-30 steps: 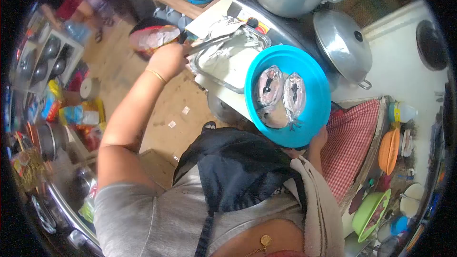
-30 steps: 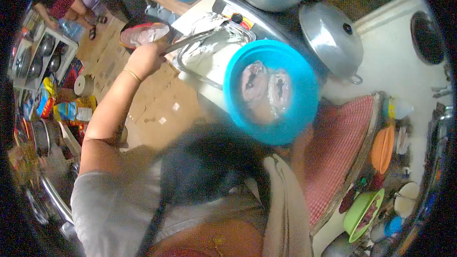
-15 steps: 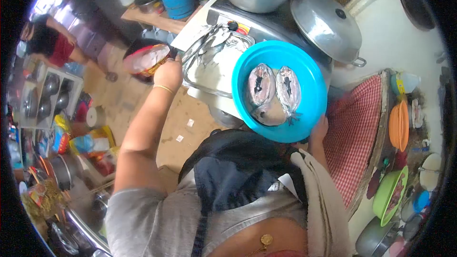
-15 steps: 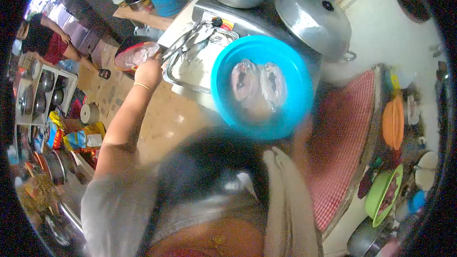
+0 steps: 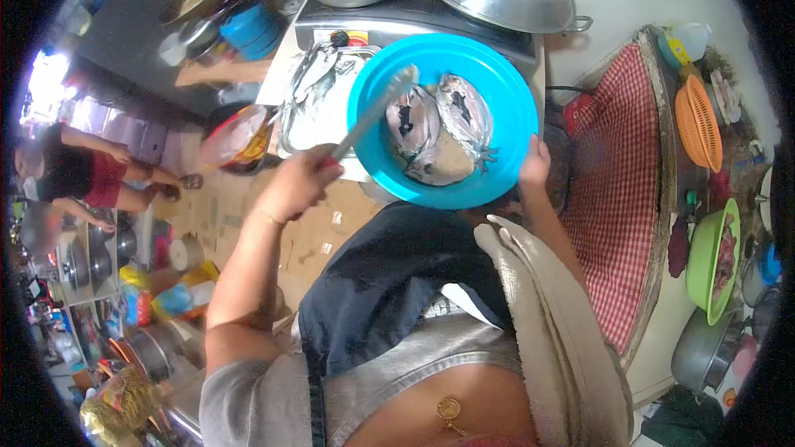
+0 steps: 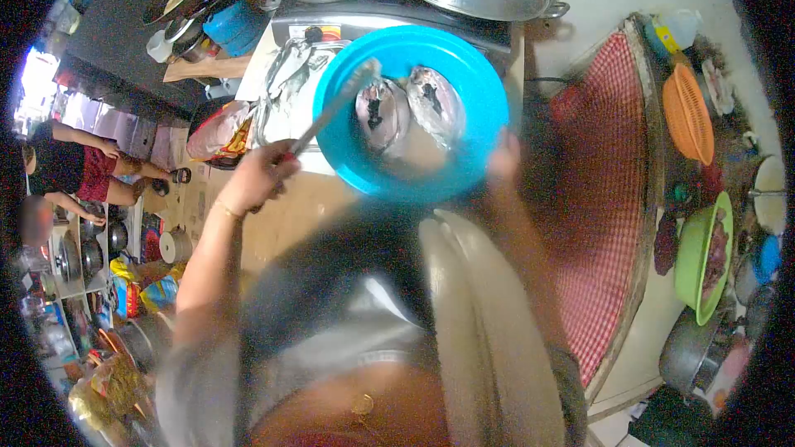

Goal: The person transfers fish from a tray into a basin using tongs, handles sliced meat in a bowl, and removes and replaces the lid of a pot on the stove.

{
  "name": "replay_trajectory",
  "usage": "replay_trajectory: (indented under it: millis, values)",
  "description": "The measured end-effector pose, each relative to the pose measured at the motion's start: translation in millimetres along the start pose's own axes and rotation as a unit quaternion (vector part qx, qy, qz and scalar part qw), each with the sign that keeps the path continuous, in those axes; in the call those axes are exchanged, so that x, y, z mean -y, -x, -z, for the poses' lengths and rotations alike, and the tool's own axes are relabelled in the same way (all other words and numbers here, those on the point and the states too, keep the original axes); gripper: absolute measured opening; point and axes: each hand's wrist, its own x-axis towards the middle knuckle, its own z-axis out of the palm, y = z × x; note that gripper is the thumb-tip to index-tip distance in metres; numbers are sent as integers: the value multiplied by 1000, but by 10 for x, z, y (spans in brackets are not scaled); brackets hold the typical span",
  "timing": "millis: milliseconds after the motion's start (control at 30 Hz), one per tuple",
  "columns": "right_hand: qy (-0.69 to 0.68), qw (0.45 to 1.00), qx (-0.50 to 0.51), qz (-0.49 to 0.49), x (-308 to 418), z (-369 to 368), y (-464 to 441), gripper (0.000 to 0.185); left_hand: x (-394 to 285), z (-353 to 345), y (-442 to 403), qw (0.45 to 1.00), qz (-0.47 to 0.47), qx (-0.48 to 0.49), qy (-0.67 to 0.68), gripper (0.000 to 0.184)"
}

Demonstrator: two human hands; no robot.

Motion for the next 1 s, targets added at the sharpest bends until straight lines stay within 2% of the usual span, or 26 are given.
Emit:
replay_trajectory:
  millis: [133, 200, 267, 367, 433, 567, 667, 767, 900, 1000]
  values:
    - [-43, 998, 41, -7, 29, -26, 6, 41, -178, -472, -156, 975, 90, 187, 81, 24]
    - [-65, 996, 52, -7, 76, -11, 50, 40, -169, -694, -268, 968, 105, 207, 96, 25]
    - [-31, 998, 46, 12, 208, -28, 127, 39, -249, -803, -357, 960, 116, 233, 105, 29]
    - [83, 992, 20, 93, 56, -31, 84, 38, -374, -932, -461, 956, 141, 234, 103, 31]
    - [30, 999, 28, -4, 434, -56, 195, 39, -474, -1019, -466, 957, 154, 221, 107, 32]
    - [68, 997, 38, -9, 498, -23, 206, 43, -598, -1131, -428, 961, 156, 202, 110, 31]
    - [20, 1000, -5, 12, 381, -108, 178, 34, -629, -1164, -428, 960, 156, 198, 125, 31]
    - [48, 998, -33, 22, 145, -178, 110, 33, -577, -1213, -425, 961, 141, 185, 147, 31]
    - [95, 995, -16, 23, 194, -144, 128, 33, -377, -1275, -474, 970, 115, 151, 154, 37]
    - [98, 995, 8, 10, 416, -92, 170, 33, -459, -1294, -540, 969, 138, 157, 132, 37]
